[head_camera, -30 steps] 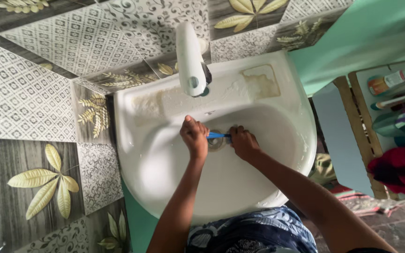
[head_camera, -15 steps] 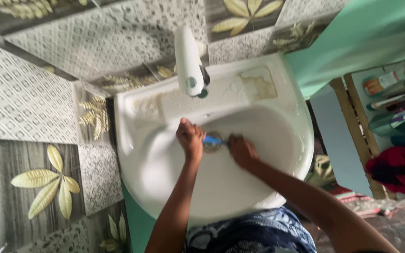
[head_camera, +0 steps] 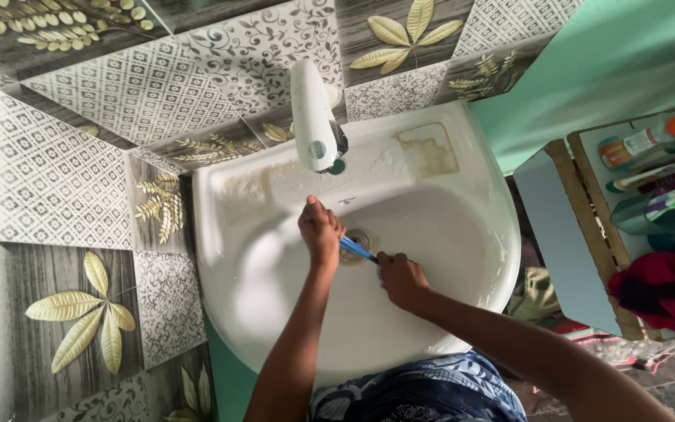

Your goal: The person cleans the sink using a blue scrub brush and water from the faucet.

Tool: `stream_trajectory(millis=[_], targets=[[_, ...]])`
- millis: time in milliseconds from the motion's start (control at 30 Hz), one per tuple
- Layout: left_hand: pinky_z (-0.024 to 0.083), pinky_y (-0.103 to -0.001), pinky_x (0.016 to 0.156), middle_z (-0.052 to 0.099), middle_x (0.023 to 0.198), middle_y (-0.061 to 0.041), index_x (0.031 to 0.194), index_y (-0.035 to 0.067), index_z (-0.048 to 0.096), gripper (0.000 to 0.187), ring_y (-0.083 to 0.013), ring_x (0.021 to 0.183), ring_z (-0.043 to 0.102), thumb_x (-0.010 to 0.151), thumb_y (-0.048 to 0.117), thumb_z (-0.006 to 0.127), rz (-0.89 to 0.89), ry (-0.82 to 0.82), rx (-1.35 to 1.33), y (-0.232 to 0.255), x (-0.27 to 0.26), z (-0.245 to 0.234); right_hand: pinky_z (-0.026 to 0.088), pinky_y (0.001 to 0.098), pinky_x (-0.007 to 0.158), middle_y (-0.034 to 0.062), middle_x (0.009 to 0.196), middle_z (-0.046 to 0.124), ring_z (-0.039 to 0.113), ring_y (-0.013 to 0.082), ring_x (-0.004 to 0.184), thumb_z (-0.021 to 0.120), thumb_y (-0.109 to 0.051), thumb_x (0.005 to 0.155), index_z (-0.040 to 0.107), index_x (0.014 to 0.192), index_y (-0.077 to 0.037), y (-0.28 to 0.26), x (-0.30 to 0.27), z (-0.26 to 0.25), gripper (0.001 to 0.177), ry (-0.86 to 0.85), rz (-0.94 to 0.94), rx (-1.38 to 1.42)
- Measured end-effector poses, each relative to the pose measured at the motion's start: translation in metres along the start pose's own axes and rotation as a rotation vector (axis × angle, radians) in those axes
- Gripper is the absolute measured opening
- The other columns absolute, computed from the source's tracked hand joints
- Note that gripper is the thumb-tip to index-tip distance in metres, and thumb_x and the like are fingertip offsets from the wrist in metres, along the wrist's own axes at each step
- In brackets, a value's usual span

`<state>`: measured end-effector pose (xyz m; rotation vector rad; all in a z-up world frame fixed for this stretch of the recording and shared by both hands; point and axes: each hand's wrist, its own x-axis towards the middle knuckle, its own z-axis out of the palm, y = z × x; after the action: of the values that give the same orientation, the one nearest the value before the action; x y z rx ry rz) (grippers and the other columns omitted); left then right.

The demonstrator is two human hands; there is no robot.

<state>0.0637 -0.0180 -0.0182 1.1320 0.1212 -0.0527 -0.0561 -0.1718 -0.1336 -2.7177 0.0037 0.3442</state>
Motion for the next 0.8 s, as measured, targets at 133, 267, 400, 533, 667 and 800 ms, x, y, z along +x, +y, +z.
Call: stream_trajectory(millis=[133, 267, 400, 533, 667, 800], targets=[[0.029, -0.029, 0.043, 0.031, 0.052, 0.003, 0.073, 0.012, 0.034, 0.052, -0.0081, 0.043, 0.030, 0.108, 0.048, 0.048, 0.069, -0.042, -0.038, -0.006, 0.004, 0.010, 0.059, 0.0502, 0.070, 0.0213, 0.101, 0.064, 0.071, 0.0388, 0.086, 0.068, -0.016, 0.098, 0.056, 0.118, -0.014, 0.003, 0.032, 0.010, 0.024, 0.089, 0.088, -0.149], [0.031, -0.029, 0.046, 0.031, 0.052, 0.003, 0.073, 0.013, 0.034, 0.053, -0.0082, 0.045, 0.031, 0.111, 0.048, 0.046, 0.175, -0.148, 0.040, -0.014, -0.009, 0.028, 0.060, 0.0479, 0.072, 0.0212, 0.104, 0.063, 0.069, 0.0383, 0.090, 0.074, -0.018, 0.083, 0.054, 0.113, -0.009, 0.013, 0.051, 0.007, 0.036, 0.180, 0.093, -0.140], [0.032, -0.030, 0.044, 0.032, 0.051, 0.003, 0.073, 0.012, 0.034, 0.052, -0.0095, 0.043, 0.031, 0.108, 0.049, 0.046, 0.053, -0.093, 0.003, -0.008, -0.001, 0.011, 0.059, 0.0471, 0.076, 0.0184, 0.102, 0.064, 0.069, 0.0350, 0.092, 0.072, -0.016, 0.083, 0.054, 0.114, -0.011, 0.006, 0.011, 0.011, 0.036, 0.040, 0.077, -0.081], [0.031, -0.030, 0.044, 0.027, 0.051, 0.004, 0.075, 0.013, 0.032, 0.052, -0.0086, 0.043, 0.028, 0.107, 0.050, 0.048, 0.009, -0.016, -0.072, -0.009, -0.001, -0.003, 0.059, 0.0453, 0.080, 0.0210, 0.105, 0.063, 0.070, 0.0332, 0.093, 0.060, -0.017, 0.103, 0.056, 0.118, -0.014, -0.002, 0.019, 0.007, 0.016, 0.012, 0.133, -0.256], [0.035, -0.031, 0.046, 0.029, 0.052, 0.003, 0.076, 0.013, 0.033, 0.053, -0.0100, 0.044, 0.030, 0.107, 0.053, 0.049, 0.161, -0.027, -0.068, -0.015, -0.010, 0.005, 0.057, 0.0398, 0.084, 0.0212, 0.111, 0.061, 0.067, 0.0313, 0.097, 0.064, -0.015, 0.092, 0.056, 0.120, -0.010, 0.008, 0.046, -0.014, 0.029, 0.174, 0.008, -0.498], [0.033, -0.031, 0.043, 0.028, 0.051, 0.003, 0.074, 0.013, 0.032, 0.052, -0.0104, 0.042, 0.029, 0.105, 0.052, 0.048, 0.040, 0.072, -0.041, -0.001, -0.005, -0.012, 0.055, 0.0405, 0.086, 0.0214, 0.112, 0.059, 0.065, 0.0322, 0.099, 0.067, -0.014, 0.088, 0.054, 0.123, -0.011, -0.012, 0.006, 0.003, 0.037, -0.006, 0.059, -0.361]])
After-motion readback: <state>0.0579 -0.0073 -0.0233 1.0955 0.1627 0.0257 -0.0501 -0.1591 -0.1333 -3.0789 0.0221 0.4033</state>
